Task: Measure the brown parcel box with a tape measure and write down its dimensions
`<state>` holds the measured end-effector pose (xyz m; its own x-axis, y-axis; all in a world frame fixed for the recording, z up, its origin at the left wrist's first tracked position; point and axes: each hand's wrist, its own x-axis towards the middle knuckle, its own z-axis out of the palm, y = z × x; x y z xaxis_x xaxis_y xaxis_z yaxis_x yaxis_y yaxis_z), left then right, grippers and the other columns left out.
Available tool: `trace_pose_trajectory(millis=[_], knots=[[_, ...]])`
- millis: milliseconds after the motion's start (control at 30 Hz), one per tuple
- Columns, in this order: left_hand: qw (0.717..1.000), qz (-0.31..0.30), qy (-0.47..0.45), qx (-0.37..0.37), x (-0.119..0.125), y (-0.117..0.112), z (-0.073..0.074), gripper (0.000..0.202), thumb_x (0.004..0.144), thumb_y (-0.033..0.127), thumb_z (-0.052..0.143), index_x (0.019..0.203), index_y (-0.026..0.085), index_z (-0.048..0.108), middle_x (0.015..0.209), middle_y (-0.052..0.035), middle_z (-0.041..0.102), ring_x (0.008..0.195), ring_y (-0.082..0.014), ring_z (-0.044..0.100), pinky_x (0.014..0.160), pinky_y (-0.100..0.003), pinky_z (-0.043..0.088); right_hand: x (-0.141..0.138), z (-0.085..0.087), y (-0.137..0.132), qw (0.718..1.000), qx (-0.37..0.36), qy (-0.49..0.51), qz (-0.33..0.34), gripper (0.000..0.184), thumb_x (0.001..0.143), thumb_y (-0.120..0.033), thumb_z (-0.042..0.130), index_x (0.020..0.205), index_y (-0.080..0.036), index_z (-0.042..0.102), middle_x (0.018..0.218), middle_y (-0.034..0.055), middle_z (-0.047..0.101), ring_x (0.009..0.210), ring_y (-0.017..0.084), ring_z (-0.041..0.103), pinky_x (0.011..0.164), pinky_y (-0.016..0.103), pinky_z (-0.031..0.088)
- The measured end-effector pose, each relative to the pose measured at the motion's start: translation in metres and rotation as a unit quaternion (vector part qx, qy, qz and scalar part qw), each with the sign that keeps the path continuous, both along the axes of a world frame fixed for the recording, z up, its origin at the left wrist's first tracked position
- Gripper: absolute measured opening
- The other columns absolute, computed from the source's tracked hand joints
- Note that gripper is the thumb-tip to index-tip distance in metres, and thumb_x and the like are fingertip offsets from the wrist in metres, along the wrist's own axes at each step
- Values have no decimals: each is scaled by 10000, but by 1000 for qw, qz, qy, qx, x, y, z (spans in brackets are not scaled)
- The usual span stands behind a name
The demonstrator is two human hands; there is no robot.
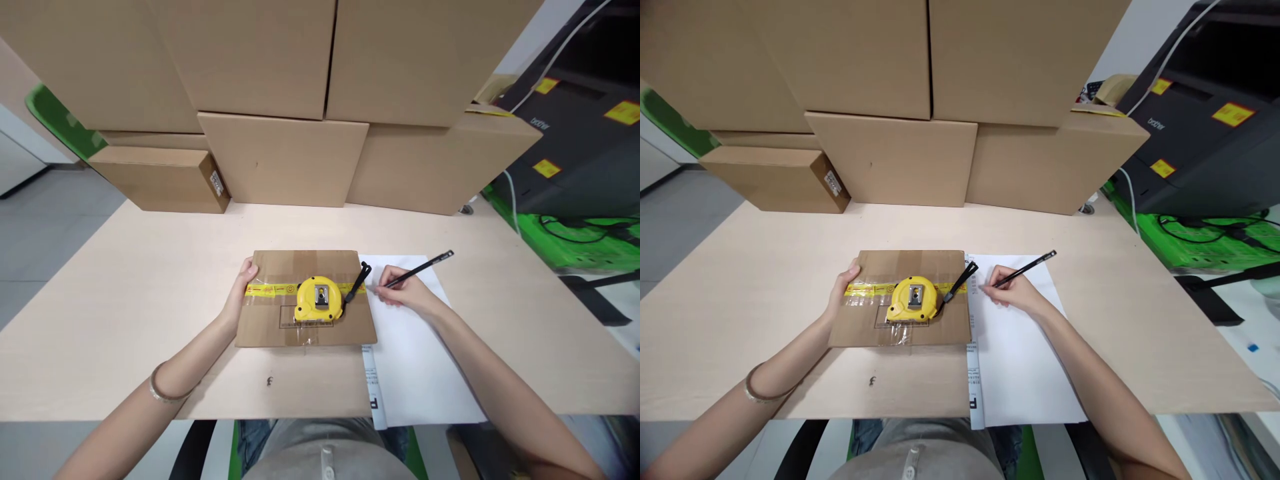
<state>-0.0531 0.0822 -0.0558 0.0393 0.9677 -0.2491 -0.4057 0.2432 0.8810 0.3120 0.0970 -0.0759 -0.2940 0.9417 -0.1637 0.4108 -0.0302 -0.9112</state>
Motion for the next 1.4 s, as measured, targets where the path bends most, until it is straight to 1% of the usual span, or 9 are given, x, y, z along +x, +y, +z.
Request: trace_pose_trajectory(millis=[67,200,333,500,600,733,1100,1200,1400], knots=[[1000,4,4,3,0,1,-1,380,801,518,700,1049,252,590,1008,-5,669,895,-236,651,759,-343,559,-8,-5,-2,1000,10,18,-2,485,755,-631,755,675,-247,469,511,-25,559,425,108,443,428,256,340],[1000,-2,2,2,-1,1,-2,370,817,528,690,1049,259,588,1002,1,656,885,-226,638,753,-333,547,-19,-14,-2,999,31,29,-2,439,729,-487,774,576,-244,442,452,-55,477,420,93,387,440,247,280],[1000,-6,4,7,-2,1,-4,362,822,532,688,1047,265,593,973,10,642,863,-216,627,738,-316,525,-19,-20,1,999,41,26,6,385,737,-387,740,557,-242,432,473,-56,472,445,102,396,457,255,280],[1000,3,11,8,-1,1,-1,383,799,540,698,1036,258,594,1001,-5,650,887,-233,626,770,-328,514,-16,-25,1,998,60,19,1,375,690,-297,750,548,-235,409,530,-61,439,521,105,385,503,255,286],[1000,5,25,14,0,0,2,396,800,539,693,1060,254,604,1044,-14,652,928,-244,622,800,-340,516,-15,-24,0,999,47,23,7,366,736,-311,715,573,-246,394,506,-63,448,478,107,399,479,259,306],[1000,2,25,7,2,-1,4,405,808,547,686,1080,258,601,1042,-8,652,939,-244,621,832,-350,512,-14,-23,-2,999,22,22,19,319,804,-331,670,612,-253,428,478,-58,490,407,112,422,436,264,330],[999,-3,27,44,-3,1,-4,369,841,528,677,1067,242,621,1088,-21,669,1015,-265,627,863,-358,502,-14,-22,-2,999,33,3,14,296,763,-303,695,596,-248,458,476,-53,481,439,117,414,452,265,295],[998,-6,29,47,-4,2,-6,353,848,530,675,1043,240,621,1068,-19,664,1016,-260,622,885,-355,492,-16,-20,-1,999,43,-1,13,323,762,-340,702,585,-248,447,481,-48,477,463,118,396,472,270,291],[999,-4,26,46,-4,3,-6,382,835,535,688,1067,238,623,1121,-28,667,1125,-284,607,954,-364,473,-18,-17,1,998,56,-8,12,409,763,-434,723,571,-252,411,494,-45,451,500,123,370,487,272,282]])
